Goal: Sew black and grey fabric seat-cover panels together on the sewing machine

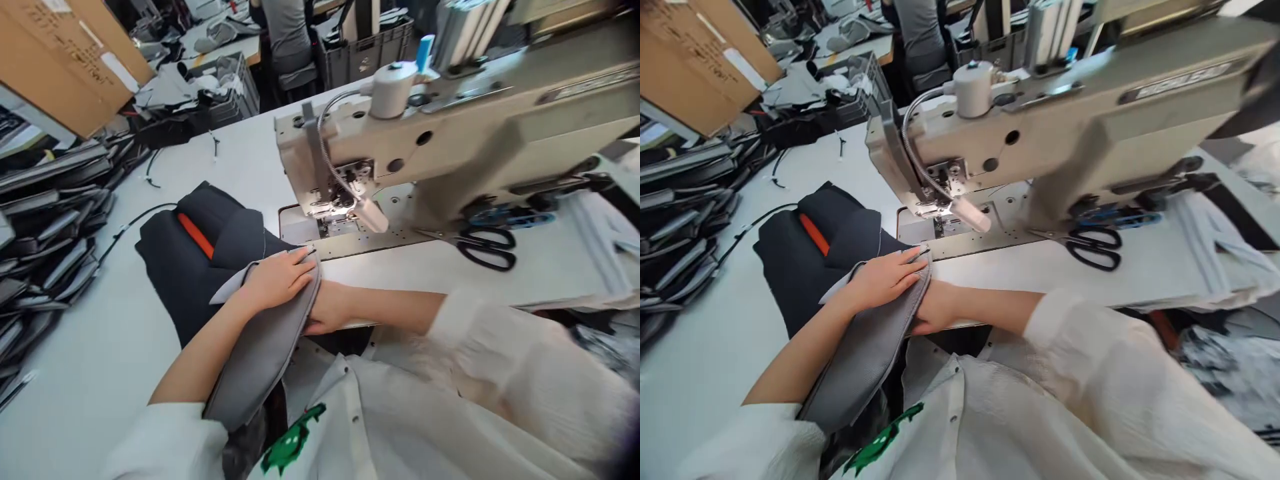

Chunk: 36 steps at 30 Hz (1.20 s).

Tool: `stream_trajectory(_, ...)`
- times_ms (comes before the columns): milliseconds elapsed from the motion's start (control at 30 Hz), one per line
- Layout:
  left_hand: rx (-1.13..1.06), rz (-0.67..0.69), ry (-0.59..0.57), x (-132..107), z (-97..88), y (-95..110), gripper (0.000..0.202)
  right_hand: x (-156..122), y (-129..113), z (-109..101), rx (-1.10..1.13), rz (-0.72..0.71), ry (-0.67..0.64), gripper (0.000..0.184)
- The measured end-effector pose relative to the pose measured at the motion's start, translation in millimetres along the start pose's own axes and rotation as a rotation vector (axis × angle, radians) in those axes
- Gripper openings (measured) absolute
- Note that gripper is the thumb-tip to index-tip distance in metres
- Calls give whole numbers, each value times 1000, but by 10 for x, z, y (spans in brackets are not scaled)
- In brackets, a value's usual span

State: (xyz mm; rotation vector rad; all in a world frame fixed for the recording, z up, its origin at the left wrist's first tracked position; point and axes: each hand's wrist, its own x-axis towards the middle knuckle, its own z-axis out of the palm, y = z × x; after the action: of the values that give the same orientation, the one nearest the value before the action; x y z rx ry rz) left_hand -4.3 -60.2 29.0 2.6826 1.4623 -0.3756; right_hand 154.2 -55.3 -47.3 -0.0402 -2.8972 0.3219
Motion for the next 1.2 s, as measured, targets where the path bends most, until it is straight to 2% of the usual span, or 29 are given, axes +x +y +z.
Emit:
stream_trajectory(100, -68, -66, -42, 3, 38, 26, 51, -377, 193, -122, -30, -104, 56, 21)
stream_trajectory(167, -77, -110, -60, 25, 38, 56, 52, -538, 330, -209, -102, 8, 179, 25)
stream_trajectory(233, -65, -139, -67, 78, 24, 95, 52, -592, 459, -261, -158, 210, 251, 30)
stream_trajectory(300, -42, -162, -49, 159, 2, 132, 52, -561, 569, -273, -178, 335, 231, 33)
stream_trajectory(467, 4, -189, 48, 451, -38, 130, 51, -463, 734, -301, -198, 455, 139, 38)
stream_trajectory(633, -13, -115, 76, 676, -42, -14, 50, -504, 790, -369, -194, 581, 57, 41)
stream_trajectory(867, -13, -56, 117, 727, -29, -116, 50, -489, 790, -341, -159, 671, 5, 43)
stream_trajectory(1200, -51, -54, 192, 716, 16, -159, 45, -464, 752, -290, -255, 672, 97, 43)
